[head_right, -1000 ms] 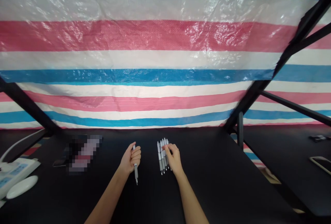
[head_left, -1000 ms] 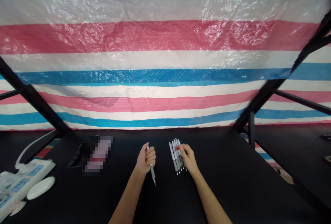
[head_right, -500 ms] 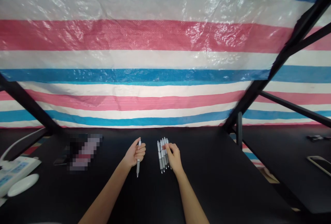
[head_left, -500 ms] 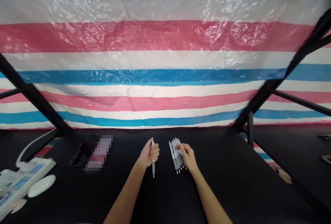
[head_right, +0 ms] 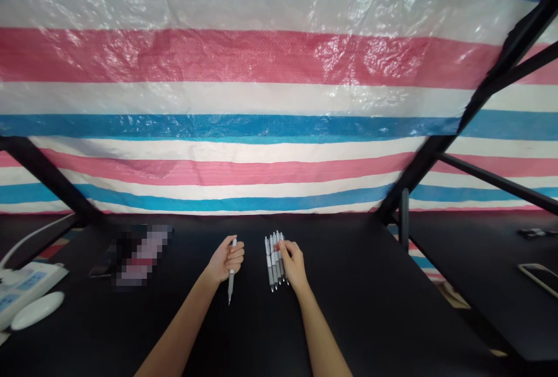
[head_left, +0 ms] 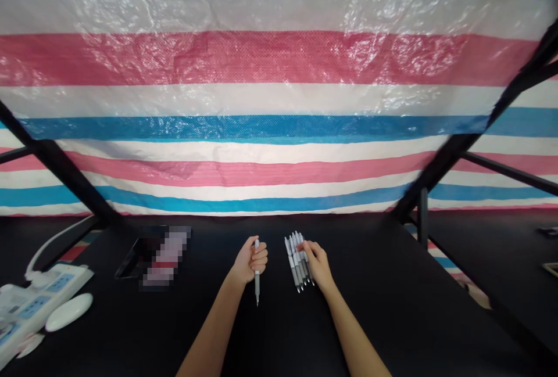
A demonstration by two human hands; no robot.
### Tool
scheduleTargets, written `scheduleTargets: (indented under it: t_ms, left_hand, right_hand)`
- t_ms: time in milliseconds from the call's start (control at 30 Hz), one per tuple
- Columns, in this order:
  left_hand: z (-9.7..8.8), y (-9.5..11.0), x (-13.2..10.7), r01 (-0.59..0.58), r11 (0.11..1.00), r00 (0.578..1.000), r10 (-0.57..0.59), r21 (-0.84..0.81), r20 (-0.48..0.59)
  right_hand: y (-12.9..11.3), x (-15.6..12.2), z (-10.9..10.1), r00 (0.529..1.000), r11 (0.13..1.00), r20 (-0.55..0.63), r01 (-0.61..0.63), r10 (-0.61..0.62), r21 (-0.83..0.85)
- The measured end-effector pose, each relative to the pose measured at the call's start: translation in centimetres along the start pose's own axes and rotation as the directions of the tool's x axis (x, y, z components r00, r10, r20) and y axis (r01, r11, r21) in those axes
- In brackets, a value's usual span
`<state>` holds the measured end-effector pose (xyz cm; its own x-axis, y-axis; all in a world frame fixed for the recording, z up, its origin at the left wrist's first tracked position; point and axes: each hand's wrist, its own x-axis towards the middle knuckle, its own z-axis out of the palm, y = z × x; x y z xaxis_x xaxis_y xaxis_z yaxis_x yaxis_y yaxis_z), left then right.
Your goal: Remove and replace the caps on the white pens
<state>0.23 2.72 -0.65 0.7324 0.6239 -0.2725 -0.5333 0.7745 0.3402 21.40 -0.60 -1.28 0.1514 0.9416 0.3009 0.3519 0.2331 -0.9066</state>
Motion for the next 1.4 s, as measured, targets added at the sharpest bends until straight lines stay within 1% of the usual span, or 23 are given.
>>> scheduleTargets:
  t_ms: [233,500,667,900,1067,1167,1200,1233,1267,1300,1333,1400]
  left_hand:
    - [-0.1,0.0,0.0,-0.018,1.0,1.0,0.018,-0.019,-0.01]
    - [-0.3,0.0,0.0,-0.023,1.0,1.0,0.024,-0.011,0.013]
    - [-0.4,-0.1,0.0,-0.027,1.0,0.999,0.027,0.003,0.026]
    - [-0.4,-0.1,0.0,-0.032,0.999,0.999,0.032,0.018,0.025]
    - [-0.2,-0.2,0.0,-0.061,0.997,0.998,0.062,0.038,-0.021]
    - [0.1,-0.4,0.0,-0.133,0.987,0.987,0.14,0.091,-0.077]
    - [0.1,-0.5,0.0,-0.178,0.977,0.975,0.192,0.121,-0.111]
    - [0.1,-0.5,0.0,-0.232,0.959,0.954,0.257,0.163,-0.154]
    - [0.0,-0.5,0.0,-0.291,0.931,0.92,0.335,0.218,-0.204]
    - [-0.2,-0.4,0.0,-0.353,0.891,0.869,0.425,0.286,-0.252]
    - [-0.4,-0.3,-0.1,-0.405,0.838,0.805,0.516,0.366,-0.292]
    - [-1.1,0.1,-0.4,-0.459,0.705,0.657,0.679,0.541,-0.327]
  right_hand:
    - [0.1,0.1,0.1,1.0,1.0,-0.001,0.0,0.0,0.0]
    - [0.1,0.1,0.1,1.0,1.0,-0.006,-0.014,0.014,-0.004]
    - [0.3,0.1,0.2,1.0,1.0,-0.008,0.002,-0.002,0.003]
    - [0.5,0.1,0.1,1.0,1.0,-0.009,0.002,-0.002,-0.013]
    - [0.2,0.1,0.1,1.0,1.0,-0.013,-0.005,0.005,-0.008]
    - [0.1,0.1,0.1,1.0,1.0,-0.018,0.001,-0.001,-0.003]
    - [0.1,0.1,0.1,1.0,1.0,-0.019,0.002,-0.003,-0.003]
    - [0.1,0.1,0.1,1.0,1.0,-0.02,0.005,-0.005,-0.004]
    - [0.2,0.1,0.0,1.0,1.0,-0.018,0.008,-0.009,-0.009]
    - [0.2,0.1,0.0,1.0,1.0,-0.014,0.012,-0.012,-0.017]
    - [0.3,0.1,0.0,1.0,0.999,-0.01,0.016,-0.016,-0.028]
    - [0.2,0.1,0.0,1.0,0.998,0.0,0.023,-0.023,-0.051]
